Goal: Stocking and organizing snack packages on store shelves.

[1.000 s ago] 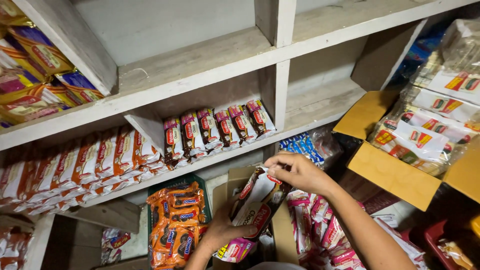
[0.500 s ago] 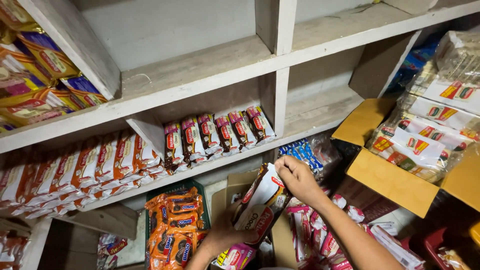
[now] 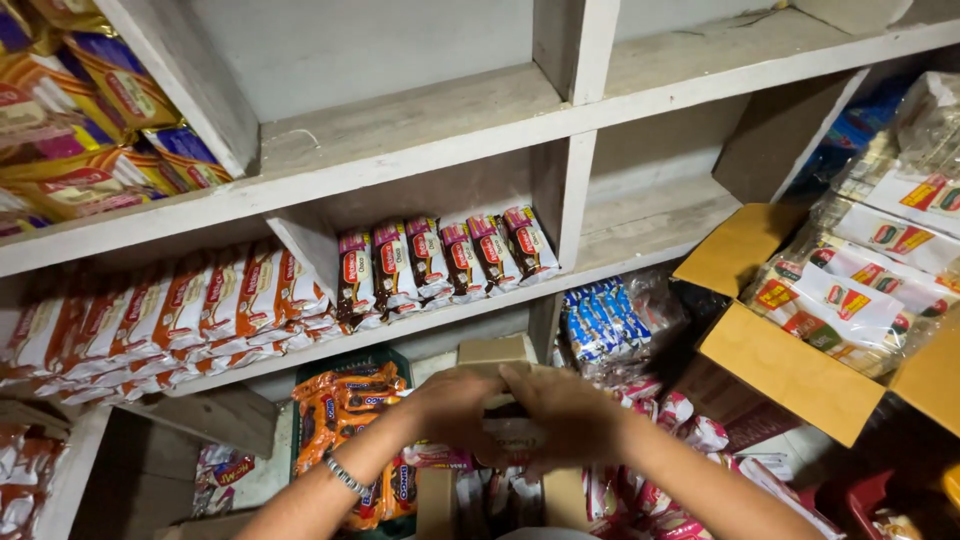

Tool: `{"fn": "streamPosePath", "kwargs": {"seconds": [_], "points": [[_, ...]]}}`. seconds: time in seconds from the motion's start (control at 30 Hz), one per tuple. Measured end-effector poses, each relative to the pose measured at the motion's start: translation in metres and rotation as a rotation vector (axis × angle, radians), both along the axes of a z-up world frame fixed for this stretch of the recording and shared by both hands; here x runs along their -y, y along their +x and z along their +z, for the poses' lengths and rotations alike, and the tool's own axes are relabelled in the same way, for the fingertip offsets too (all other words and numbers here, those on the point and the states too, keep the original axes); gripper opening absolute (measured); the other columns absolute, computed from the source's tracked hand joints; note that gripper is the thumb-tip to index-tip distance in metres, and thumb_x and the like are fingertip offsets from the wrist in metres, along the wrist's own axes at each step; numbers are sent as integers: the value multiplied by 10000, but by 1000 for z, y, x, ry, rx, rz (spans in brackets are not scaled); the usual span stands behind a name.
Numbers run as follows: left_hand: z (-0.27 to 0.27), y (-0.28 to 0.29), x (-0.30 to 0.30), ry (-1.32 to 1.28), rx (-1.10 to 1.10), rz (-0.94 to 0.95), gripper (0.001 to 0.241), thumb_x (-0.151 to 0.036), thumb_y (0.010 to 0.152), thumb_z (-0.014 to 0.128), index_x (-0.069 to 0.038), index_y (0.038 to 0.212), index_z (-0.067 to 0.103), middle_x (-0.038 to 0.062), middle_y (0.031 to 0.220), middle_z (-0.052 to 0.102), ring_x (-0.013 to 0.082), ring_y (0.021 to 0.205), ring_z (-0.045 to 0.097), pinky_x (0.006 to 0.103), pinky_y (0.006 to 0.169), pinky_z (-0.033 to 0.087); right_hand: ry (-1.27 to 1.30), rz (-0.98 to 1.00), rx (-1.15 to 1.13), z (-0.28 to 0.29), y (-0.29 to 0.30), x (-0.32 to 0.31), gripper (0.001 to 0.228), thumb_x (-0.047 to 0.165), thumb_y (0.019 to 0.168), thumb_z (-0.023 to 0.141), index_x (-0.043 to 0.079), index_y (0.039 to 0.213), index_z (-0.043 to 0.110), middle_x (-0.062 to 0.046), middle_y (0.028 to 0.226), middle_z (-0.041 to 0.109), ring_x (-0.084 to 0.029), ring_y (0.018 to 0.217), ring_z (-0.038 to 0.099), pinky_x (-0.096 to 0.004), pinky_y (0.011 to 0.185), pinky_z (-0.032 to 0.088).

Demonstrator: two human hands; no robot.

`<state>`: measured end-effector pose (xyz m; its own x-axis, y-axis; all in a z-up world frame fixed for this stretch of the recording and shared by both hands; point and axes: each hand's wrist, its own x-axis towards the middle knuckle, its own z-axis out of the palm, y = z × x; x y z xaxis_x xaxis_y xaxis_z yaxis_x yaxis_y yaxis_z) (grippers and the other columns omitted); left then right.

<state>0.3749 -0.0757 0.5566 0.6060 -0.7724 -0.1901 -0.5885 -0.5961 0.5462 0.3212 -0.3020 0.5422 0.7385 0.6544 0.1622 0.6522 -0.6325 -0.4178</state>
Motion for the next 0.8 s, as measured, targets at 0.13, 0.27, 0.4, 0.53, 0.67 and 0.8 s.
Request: {"fn": "streamPosePath", "kwargs": {"seconds": [0.13, 0.27, 0.4, 0.53, 0.67, 0.8], "points": [[7, 3, 6, 140, 69, -170, 835, -489, 519, 893, -172, 1258, 671, 116, 1036, 765, 324, 957, 725, 429, 852, 559, -166, -72, -286, -4, -9, -10, 1360, 470, 617, 934, -23, 1583, 113, -265, 1310, 583, -416, 1233, 564, -428, 1055, 446], [7, 6, 10, 223, 111, -292, 798, -400, 511, 875, -193, 1261, 698, 129, 977, 763, 349, 937, 714, 454, 808, 552, -54, -254, -550, 0, -23, -13, 1343, 403, 570, 888, 89, 1620, 113, -221, 1307, 628, -367, 1196, 631, -387, 1016, 502], [30, 18, 10, 58, 64, -190, 761, -407, 547, 846, -217, 1272, 714, 102, 1032, 755, 305, 948, 721, 432, 811, 584, -55, -465, -721, -17, -31, -5, 1240, 366, 582, 854, 225, 1638, 220, -194, 1286, 692, -315, 1217, 660, -346, 1042, 511], [52, 55, -3, 454, 275, -63, 694, -532, 615, 890, -158, 1177, 725, 92, 1145, 716, 282, 1078, 667, 511, 975, 467, 478, -346, -631, -67, -26, 22, 1125, 209, 562, 954, 83, 1524, 384, -143, 1416, 628, -257, 1290, 607, -339, 1097, 432], [19, 90, -42, -164, 252, 313, 760, -544, 748, 802, -87, 1322, 604, 108, 1238, 672, 241, 1128, 654, 425, 951, 521, 924, -447, -926, -68, -30, 27, 1071, 100, 566, 882, 113, 1527, 408, -114, 1332, 680, -244, 1168, 667, -370, 1020, 517], [-51, 71, -24, -733, -156, 636, 699, -542, 886, 700, -46, 1364, 583, 120, 1204, 660, 210, 1076, 645, 391, 904, 537, 1088, -393, -876, -66, -29, 21, 1018, 22, 587, 832, 83, 1520, 431, -124, 1320, 685, -224, 1154, 665, -359, 1007, 505]]}}
